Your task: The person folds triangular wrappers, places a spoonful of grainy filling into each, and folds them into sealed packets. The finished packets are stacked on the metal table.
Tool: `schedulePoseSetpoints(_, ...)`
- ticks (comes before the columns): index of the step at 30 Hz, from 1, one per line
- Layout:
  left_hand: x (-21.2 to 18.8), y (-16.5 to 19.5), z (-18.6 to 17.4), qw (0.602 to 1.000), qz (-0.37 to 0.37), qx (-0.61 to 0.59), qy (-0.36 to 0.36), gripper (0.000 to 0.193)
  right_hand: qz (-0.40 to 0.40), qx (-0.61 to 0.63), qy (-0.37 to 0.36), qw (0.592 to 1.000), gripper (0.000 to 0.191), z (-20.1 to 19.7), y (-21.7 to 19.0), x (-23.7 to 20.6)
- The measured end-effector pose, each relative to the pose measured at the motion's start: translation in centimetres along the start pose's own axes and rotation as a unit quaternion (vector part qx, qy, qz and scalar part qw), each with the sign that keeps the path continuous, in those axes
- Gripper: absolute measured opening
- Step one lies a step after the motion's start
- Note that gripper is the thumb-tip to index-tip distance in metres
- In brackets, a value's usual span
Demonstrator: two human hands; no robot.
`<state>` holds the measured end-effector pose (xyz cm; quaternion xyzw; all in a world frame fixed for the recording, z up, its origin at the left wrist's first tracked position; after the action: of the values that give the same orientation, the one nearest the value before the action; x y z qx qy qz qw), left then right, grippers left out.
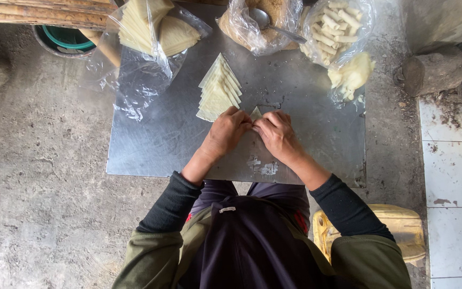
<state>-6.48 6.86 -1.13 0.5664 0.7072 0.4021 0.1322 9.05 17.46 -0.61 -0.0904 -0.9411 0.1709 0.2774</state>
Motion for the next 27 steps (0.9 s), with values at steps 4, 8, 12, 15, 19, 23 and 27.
schedulePoseSetpoints(4,0.2,0.0,0.8,0.999,0.019,0.044,0.022,0.014,-0.004,0.011,-0.004,1.000,0.020,-0.3,0.1,0.2)
schedulePoseSetpoints(8,0.1,0.3,0.9,0.999,-0.019,0.031,0.031,0.015,0.021,0.029,-0.013,0.999,0.017,-0.6,0.2,0.5)
schedulePoseSetpoints(12,-0.5,0.5,0.6,0.998,0.009,0.023,0.053,0.013,0.004,0.001,0.036,0.999,0.014,-0.2,0.1,0.4)
schedulePoseSetpoints(15,-0.6,0.4,0.5,0.997,0.040,0.029,0.051,0.014,0.012,0.009,0.022,1.000,0.013,0.3,0.9,0.3)
schedulePoseSetpoints(19,0.2,0.3,0.8,0.996,0.026,0.059,0.055,0.014,0.007,0.038,0.023,0.999,0.014,0.7,1.8,0.2)
schedulePoseSetpoints(23,0.9,0.2,0.4,0.999,-0.037,0.019,0.017,0.013,0.024,0.041,0.008,0.999,0.012,-0.1,1.8,0.0)
schedulePoseSetpoints(27,0.9,0.7,-0.1,0.998,-0.025,-0.013,0.056,0.017,0.029,-0.011,0.016,0.999,0.013,-0.3,1.4,0.4)
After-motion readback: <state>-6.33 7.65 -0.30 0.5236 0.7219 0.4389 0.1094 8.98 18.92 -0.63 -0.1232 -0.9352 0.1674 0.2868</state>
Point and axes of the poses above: each hand's wrist, its own x-axis towards the middle knuckle, its own z-axis out of the palm, y = z × x, the point moved 2 cm from there along x, towards the middle knuckle, and after that the axes turned 3 degrees about x, right-handed, at the moved point
